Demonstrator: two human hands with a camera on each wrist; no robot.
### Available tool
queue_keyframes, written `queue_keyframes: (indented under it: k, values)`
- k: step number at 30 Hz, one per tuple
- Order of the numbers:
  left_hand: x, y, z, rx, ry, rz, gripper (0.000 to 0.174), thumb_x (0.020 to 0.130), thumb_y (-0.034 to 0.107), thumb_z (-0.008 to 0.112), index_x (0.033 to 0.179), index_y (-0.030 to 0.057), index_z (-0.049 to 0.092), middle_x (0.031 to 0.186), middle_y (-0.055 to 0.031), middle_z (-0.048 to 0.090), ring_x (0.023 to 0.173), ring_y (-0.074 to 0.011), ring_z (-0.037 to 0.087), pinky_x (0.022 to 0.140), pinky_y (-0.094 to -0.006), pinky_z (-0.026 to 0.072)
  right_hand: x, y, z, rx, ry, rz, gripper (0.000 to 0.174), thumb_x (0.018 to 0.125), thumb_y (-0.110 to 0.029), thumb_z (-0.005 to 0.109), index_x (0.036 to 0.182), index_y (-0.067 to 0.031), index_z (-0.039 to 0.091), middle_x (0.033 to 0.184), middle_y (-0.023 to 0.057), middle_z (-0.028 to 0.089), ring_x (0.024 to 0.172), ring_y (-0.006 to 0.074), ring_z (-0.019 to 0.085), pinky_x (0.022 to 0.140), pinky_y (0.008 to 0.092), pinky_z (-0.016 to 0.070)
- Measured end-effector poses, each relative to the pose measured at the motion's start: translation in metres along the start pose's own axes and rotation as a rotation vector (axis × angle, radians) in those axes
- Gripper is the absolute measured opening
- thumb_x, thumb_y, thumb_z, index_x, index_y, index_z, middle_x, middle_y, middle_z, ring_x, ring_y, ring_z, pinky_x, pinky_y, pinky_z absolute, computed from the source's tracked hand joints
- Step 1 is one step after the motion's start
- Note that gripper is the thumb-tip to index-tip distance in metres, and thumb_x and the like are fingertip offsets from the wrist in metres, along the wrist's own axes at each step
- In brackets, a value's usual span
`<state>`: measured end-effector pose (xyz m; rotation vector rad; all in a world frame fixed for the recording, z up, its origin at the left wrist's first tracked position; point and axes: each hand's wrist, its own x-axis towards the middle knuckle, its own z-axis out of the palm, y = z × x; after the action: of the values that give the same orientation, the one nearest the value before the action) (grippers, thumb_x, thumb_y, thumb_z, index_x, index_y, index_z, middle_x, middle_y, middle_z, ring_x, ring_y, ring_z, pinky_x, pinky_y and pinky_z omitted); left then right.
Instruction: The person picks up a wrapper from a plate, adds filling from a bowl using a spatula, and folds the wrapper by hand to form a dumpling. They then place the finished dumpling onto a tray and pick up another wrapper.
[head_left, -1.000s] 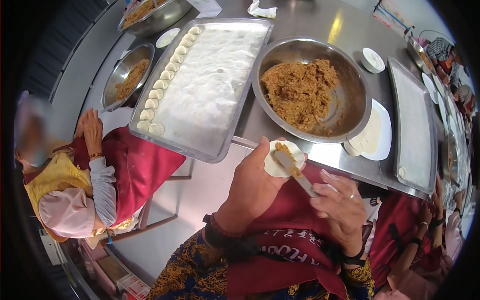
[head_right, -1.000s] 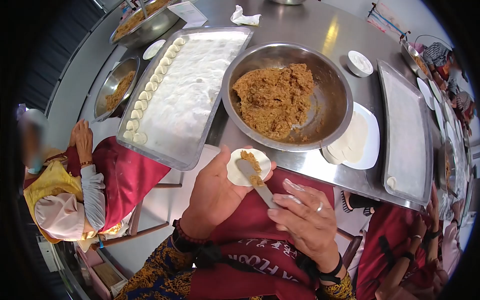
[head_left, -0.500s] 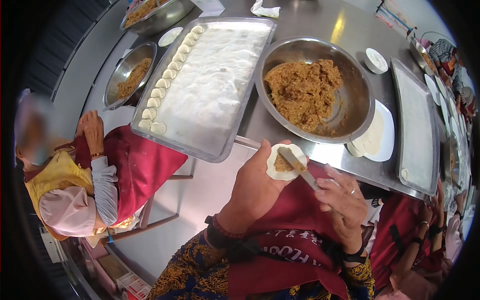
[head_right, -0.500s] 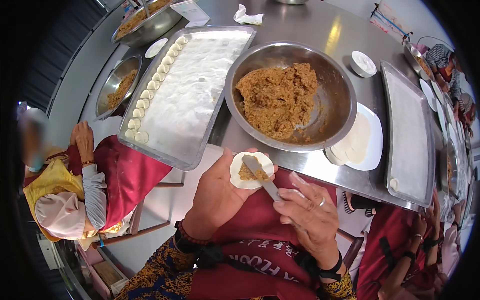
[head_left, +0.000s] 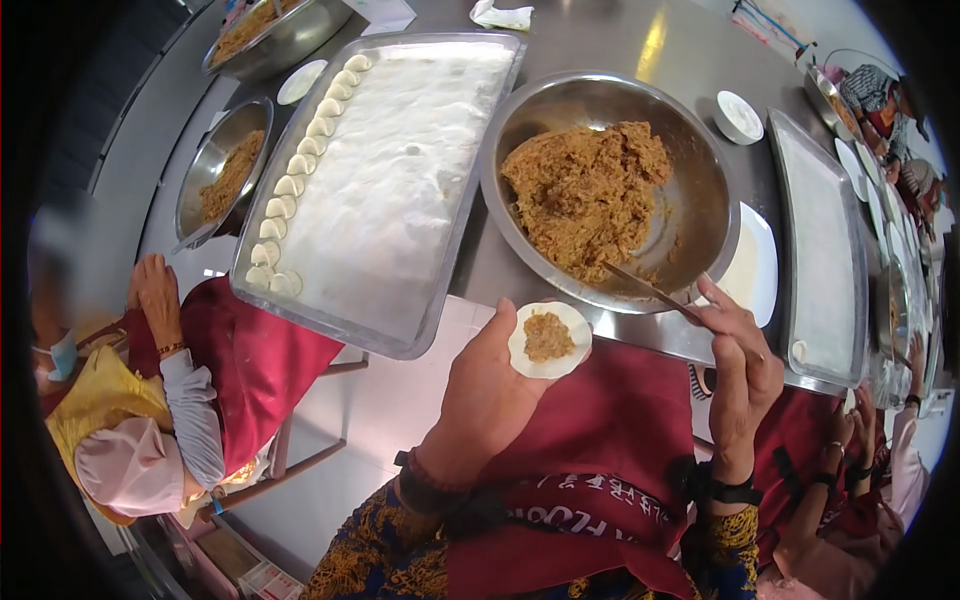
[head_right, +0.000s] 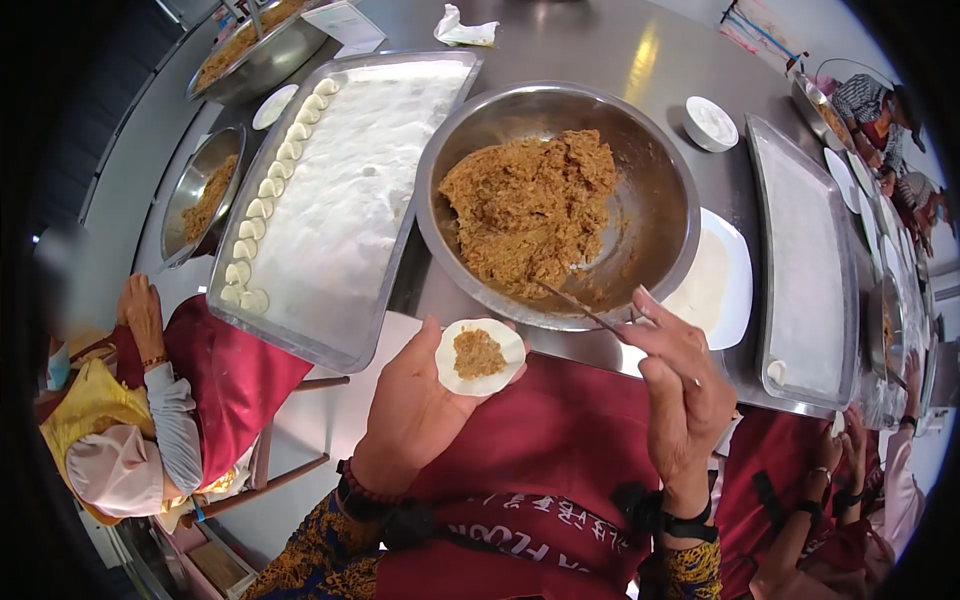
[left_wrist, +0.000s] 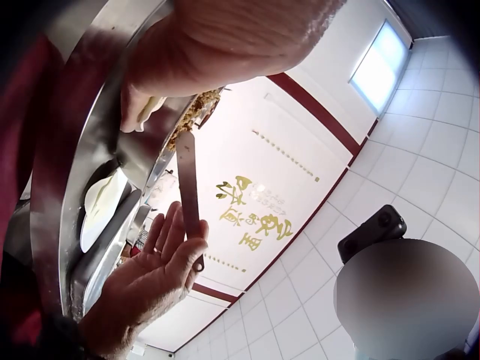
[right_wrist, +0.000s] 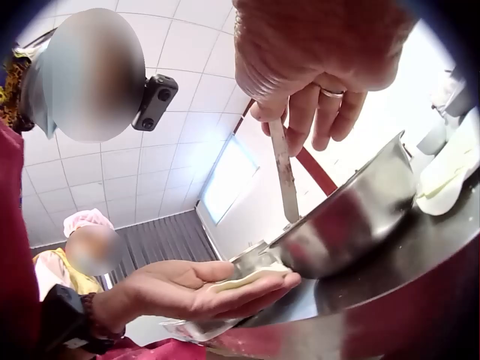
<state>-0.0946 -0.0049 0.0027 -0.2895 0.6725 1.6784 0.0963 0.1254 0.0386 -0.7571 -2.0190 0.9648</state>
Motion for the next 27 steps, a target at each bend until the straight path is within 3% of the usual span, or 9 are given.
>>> queue_keyframes:
  k: [3, 5, 11, 14, 17, 27]
  values:
    - [0.004, 0.0, -0.002, 0.001, -0.03, -0.021, 0.055, 0.108, 0.033, 0.021, 0.138, -0.0117, 0.031, 0.141, -0.0289, 0.042, 0.132, -0.0419, 0.043, 0.114, -0.056, 0.0331, 0.017, 0.005, 0.006, 0.029, -0.017, 0.086, 0.016, 0.094, -0.015, 0.062, 0.1, -0.0031, 0.072, 0.106, 0.0111, 0.072, 0.114, 0.0262, 0.062, 0.092, 0.0345, 0.0493]
    - [0.006, 0.001, 0.001, -0.001, -0.023, -0.02, 0.055, 0.108, 0.034, 0.02, 0.141, -0.0101, 0.028, 0.143, -0.0279, 0.041, 0.133, -0.0419, 0.042, 0.114, -0.0564, 0.0331, 0.026, 0.013, 0.01, -0.023, -0.08, 0.017, 0.013, 0.092, -0.012, 0.065, 0.098, -0.0044, 0.072, 0.102, 0.0063, 0.073, 0.113, 0.0256, 0.062, 0.092, 0.0358, 0.0491]
    - [0.011, 0.002, 0.007, 0.023, -0.039, -0.013, 0.053, 0.108, 0.033, 0.02, 0.145, -0.0052, 0.026, 0.146, -0.0241, 0.04, 0.134, -0.0407, 0.042, 0.113, -0.0572, 0.0329, 0.034, 0.021, 0.017, -0.025, -0.147, 0.056, 0.011, 0.091, -0.012, 0.066, 0.097, -0.0048, 0.072, 0.097, 0.0048, 0.074, 0.111, 0.0263, 0.064, 0.095, 0.0386, 0.0485]
    - [0.011, 0.004, 0.012, 0.01, -0.046, -0.009, 0.053, 0.108, 0.033, 0.019, 0.145, -0.0047, 0.027, 0.146, -0.0228, 0.04, 0.135, -0.039, 0.041, 0.114, -0.0567, 0.0327, 0.036, 0.027, 0.017, -0.018, -0.192, -0.036, 0.01, 0.091, -0.012, 0.066, 0.097, -0.0054, 0.072, 0.097, 0.0055, 0.074, 0.109, 0.0271, 0.066, 0.1, 0.0432, 0.0458]
    - [0.011, 0.005, 0.014, 0.007, -0.092, -0.009, 0.053, 0.108, 0.033, 0.019, 0.145, -0.004, 0.026, 0.147, -0.0214, 0.039, 0.136, -0.0371, 0.04, 0.115, -0.0566, 0.0318, 0.032, 0.023, 0.017, 0.092, -0.178, 0.036, 0.012, 0.092, -0.011, 0.063, 0.097, -0.0044, 0.072, 0.097, 0.0077, 0.074, 0.109, 0.0271, 0.066, 0.104, 0.0468, 0.0419]
    - [0.0, 0.005, 0.019, -0.032, -0.148, -0.001, 0.055, 0.108, 0.034, 0.018, 0.143, -0.0062, 0.027, 0.146, -0.0206, 0.041, 0.136, -0.0355, 0.041, 0.116, -0.0567, 0.03, -0.01, 0.006, 0.019, 0.349, 0.031, 0.173, 0.025, 0.096, -0.021, 0.059, 0.098, 0.0014, 0.07, 0.1, 0.0162, 0.073, 0.11, 0.0296, 0.065, 0.106, 0.0455, 0.0392]
